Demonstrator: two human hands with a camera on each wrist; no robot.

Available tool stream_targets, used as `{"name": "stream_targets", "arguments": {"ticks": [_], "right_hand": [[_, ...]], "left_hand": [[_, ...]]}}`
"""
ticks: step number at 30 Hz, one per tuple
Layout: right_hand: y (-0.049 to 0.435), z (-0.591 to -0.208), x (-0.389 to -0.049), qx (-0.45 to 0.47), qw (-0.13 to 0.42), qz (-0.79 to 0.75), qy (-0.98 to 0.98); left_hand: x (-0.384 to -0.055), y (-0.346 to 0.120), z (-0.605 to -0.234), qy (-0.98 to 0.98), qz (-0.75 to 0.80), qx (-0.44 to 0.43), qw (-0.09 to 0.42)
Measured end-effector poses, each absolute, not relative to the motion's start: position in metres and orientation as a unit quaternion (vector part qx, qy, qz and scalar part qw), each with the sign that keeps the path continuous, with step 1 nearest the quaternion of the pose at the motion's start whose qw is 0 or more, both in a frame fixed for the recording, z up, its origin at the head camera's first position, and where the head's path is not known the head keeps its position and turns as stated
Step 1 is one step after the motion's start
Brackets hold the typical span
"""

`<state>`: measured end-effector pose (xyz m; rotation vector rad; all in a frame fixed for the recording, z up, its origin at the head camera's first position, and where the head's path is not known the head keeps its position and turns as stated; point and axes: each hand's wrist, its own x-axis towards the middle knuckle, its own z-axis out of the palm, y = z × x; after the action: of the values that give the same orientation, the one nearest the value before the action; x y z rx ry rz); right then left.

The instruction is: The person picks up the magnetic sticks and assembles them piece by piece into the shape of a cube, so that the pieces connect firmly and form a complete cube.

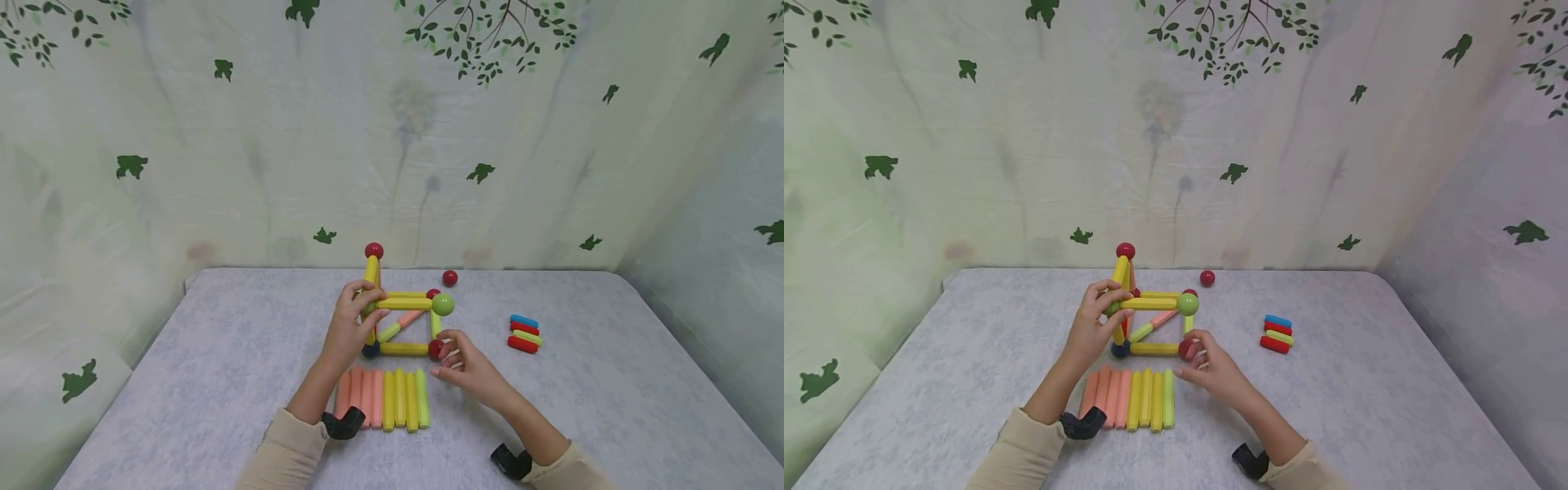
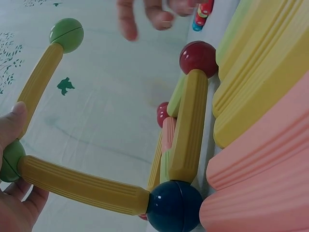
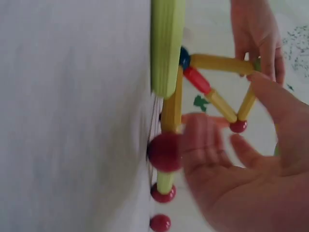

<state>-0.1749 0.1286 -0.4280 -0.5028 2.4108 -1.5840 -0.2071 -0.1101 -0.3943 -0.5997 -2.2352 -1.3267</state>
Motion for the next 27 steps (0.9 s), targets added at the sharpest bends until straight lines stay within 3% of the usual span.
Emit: {"name": "stream_targets", "arguments": {"ticks": [6, 12, 17, 20, 27], "right_hand": [[0.117, -0.442, -0.172, -0.231, 0.194, -0.432, 0.850], [0.102, -0.439, -0.161, -0.221, 0.169, -0.322, 0.905], [0.098, -0.434, -0.158, -0.188, 0.162, -0.316, 0.916], [0.101, -0.429, -0.162, -0.177, 0.130, -0.356, 0.908], [0.111, -0.414, -0.181, -0.152, -0.030, -0.413, 0.897]], "left_hand": [[-0.208, -0.111, -0.396, -0.816, -0.478, -0.224, 0.236], [-0.208, -0.112, -0.395, -0.814, -0.476, -0.227, 0.243], [-0.208, -0.112, -0.397, -0.815, -0.474, -0.225, 0.245], [-0.208, -0.112, -0.397, -0.816, -0.473, -0.224, 0.246], [-0.208, -0.111, -0.396, -0.816, -0.473, -0.225, 0.244]]}}
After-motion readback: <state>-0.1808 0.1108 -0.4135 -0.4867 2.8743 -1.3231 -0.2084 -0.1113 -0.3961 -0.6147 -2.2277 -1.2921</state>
